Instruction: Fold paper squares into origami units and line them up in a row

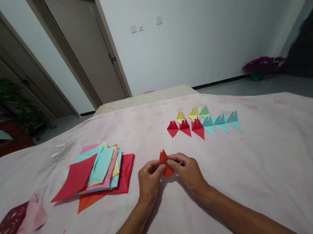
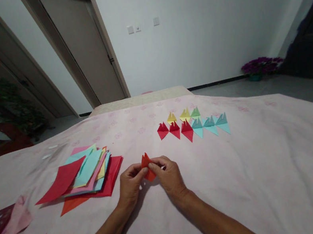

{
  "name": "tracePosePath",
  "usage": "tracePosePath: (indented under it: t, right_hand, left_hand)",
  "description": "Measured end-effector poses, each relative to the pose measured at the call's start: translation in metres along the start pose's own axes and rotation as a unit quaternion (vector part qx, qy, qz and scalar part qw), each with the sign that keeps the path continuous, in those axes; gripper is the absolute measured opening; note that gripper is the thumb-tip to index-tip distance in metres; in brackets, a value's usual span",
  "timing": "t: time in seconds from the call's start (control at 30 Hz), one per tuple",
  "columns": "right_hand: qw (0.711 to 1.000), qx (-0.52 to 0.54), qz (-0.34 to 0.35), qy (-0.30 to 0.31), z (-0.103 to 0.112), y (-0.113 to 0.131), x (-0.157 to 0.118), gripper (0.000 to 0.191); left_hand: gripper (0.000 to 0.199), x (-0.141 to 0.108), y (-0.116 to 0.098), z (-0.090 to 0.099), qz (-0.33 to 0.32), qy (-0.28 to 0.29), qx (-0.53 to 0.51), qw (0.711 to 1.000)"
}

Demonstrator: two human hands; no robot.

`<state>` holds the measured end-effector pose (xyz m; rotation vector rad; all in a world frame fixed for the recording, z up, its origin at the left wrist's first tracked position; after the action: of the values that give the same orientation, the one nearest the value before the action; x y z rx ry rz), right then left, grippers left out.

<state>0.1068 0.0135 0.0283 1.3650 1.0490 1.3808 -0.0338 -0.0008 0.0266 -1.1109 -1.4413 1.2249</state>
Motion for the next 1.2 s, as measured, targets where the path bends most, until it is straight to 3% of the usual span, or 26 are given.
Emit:
tracePosePath:
  t: [0.2, 0.37, 0.6, 0.83, 1.2]
  right_hand:
    - [0.999, -0.028, 0.034, -0.011, 0.0014, 0.0013, 0.0011, 0.018]
    - [0.998, -0.049, 0.048, -0.015, 0.0019, 0.0021, -0.0006, 0.018]
    - [0.995, -0.072, 0.067, -0.002, 0.0019, 0.0006, -0.0028, 0.019]
    - [0.984, -0.126, 0.128, 0.008, 0.0028, -0.0036, -0.0054, 0.018]
    - [0.969, -0.178, 0.171, 0.018, 0.0038, -0.0011, -0.0073, 0.019]
  left_hand:
    - [0.017, -0.0018, 0.0043, -0.0002, -0.025, 0.008, 0.044, 0.999]
    - [0.024, -0.0025, 0.0059, 0.0009, -0.054, -0.035, 0.017, 0.998]
    - [0.016, -0.0021, 0.0081, 0.0036, -0.07, -0.049, 0.036, 0.996]
    - [0.008, -0.0032, 0.0024, 0.0054, -0.142, -0.083, 0.085, 0.983]
    - [0.007, -0.0043, 0.0007, 0.0076, -0.199, -0.065, 0.112, 0.971]
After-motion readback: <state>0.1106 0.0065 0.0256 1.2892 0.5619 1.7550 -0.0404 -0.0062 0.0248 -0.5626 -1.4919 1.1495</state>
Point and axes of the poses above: each hand's wrist, its own x-axis towards the middle knuckle, its own z-axis out of the back of the hand, y = z × x, the point moved 1 cm from there along x, towards the middle knuckle, and after that the axes turned 1 degree about x, right-handed, at the moved point
